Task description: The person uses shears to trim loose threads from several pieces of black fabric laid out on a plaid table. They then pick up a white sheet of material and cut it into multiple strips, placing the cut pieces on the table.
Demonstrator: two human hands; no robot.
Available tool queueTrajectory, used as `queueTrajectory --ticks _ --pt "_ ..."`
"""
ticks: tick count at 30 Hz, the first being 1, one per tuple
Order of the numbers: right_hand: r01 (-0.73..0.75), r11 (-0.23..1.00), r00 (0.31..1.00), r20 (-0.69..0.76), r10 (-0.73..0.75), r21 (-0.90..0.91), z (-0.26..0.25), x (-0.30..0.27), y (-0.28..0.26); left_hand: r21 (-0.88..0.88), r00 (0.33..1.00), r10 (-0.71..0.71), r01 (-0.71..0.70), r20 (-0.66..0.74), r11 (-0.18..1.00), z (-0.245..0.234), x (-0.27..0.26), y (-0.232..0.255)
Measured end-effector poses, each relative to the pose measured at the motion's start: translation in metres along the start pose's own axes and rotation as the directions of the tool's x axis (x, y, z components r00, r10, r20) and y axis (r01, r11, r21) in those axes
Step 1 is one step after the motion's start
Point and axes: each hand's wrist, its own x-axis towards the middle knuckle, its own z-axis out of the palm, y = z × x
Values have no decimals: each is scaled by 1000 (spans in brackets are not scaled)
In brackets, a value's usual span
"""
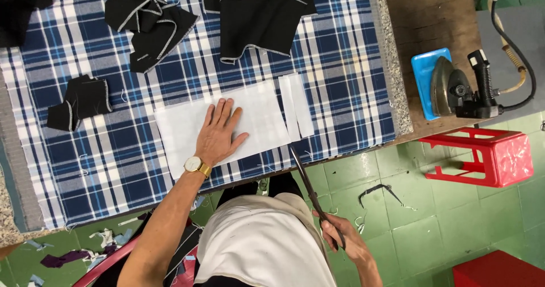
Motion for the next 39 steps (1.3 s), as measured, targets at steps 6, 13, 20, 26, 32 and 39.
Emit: queueTrajectory --ticks 6,13,20,26,32,39 --pt "17 999 999 46 -14 -49 20 26 1 13 1000 -3 3 -15 1000 2 -2 0" --pt "-232 958 970 -115 215 -171 53 49 -33 1 1000 -21 21 2 1000 6 -4 -1" --pt "-196 970 974 -142 175 -145 63 54 -51 8 999 -29 29 29 1000 7 -3 -2" --pt "-59 998 987 -150 63 33 65 65 -27 14 1000 -20 20 10 1000 7 -3 -2" --pt "-202 976 970 -121 211 81 62 63 -41 14 999 -28 28 25 1000 8 -5 -3" --pt "31 995 988 -151 -16 95 62 97 -41 -37 987 -127 131 96 991 21 -6 -5"
